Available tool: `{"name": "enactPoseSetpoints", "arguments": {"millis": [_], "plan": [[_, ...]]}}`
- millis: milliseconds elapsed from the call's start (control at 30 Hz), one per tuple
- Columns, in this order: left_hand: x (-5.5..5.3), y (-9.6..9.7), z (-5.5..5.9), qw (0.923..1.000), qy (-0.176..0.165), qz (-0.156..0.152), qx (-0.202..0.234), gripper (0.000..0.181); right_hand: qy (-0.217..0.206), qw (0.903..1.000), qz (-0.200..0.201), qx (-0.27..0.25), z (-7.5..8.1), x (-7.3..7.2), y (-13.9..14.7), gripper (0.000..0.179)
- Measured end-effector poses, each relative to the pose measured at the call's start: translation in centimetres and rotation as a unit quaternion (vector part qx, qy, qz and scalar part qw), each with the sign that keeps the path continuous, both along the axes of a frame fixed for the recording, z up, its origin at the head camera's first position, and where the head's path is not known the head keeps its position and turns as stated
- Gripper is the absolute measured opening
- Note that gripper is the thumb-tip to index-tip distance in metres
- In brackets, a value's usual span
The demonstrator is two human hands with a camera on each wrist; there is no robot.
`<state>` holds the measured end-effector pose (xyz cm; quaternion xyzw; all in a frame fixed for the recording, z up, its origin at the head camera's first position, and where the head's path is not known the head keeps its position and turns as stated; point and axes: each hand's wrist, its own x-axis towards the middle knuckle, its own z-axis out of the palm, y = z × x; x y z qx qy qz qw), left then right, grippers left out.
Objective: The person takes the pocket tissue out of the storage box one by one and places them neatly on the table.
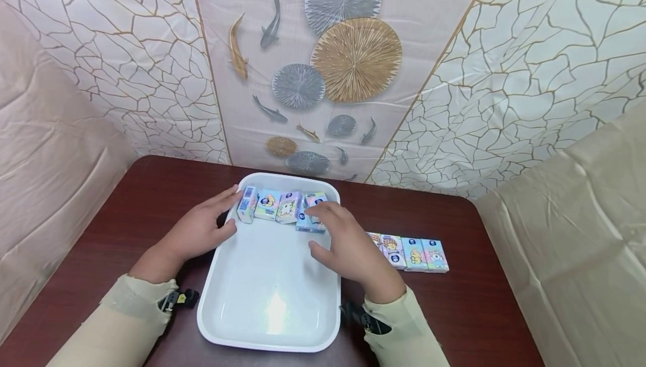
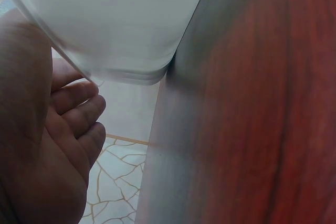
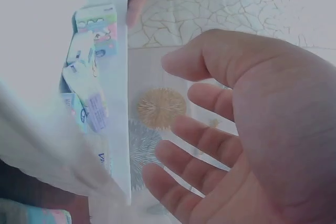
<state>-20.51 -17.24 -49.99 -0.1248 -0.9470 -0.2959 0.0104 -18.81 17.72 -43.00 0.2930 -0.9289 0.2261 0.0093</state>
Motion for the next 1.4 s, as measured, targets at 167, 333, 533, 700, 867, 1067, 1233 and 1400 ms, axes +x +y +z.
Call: {"name": "enactPoseSetpoints", "arguments": {"millis": [167,333,533,700,867,1067,1233,1400], "plan": [[0.0,0.0,0.0,1.0,0.004,-0.005,0.001,0.072,-0.003,0.9999,0.003,0.009,0.1,-0.6,-0.3,0.063],[0.0,0.0,0.1,1.0,0.002,-0.005,0.001,0.072,0.008,0.9998,0.018,0.003,0.3,-1.1,-1.0,0.064],[0.0,0.0,0.0,1.0,0.002,-0.005,0.002,0.072,0.011,0.9996,0.026,0.0,0.3,-1.9,-1.9,0.061],[-0.1,0.1,0.0,0.9999,0.009,-0.01,0.004,0.071,0.004,0.9997,0.023,-0.001,0.1,-2.4,-2.4,0.061],[0.0,0.0,0.0,0.9999,0.009,-0.01,0.004,0.071,0.0,0.9996,0.024,0.013,0.0,-3.2,-3.0,0.061],[0.0,-0.1,-0.1,1.0,0.002,-0.008,0.005,0.072,-0.009,0.9995,0.015,0.025,-0.2,-4.4,-3.8,0.06],[0.1,-0.1,0.0,0.9999,0.004,-0.01,0.008,0.072,-0.003,0.9992,0.004,0.039,-0.6,-5.4,-4.3,0.06],[0.1,-0.1,0.0,0.9999,0.008,-0.01,0.009,0.072,-0.009,0.9983,-0.011,0.056,-0.9,-6.4,-5.0,0.063]]}}
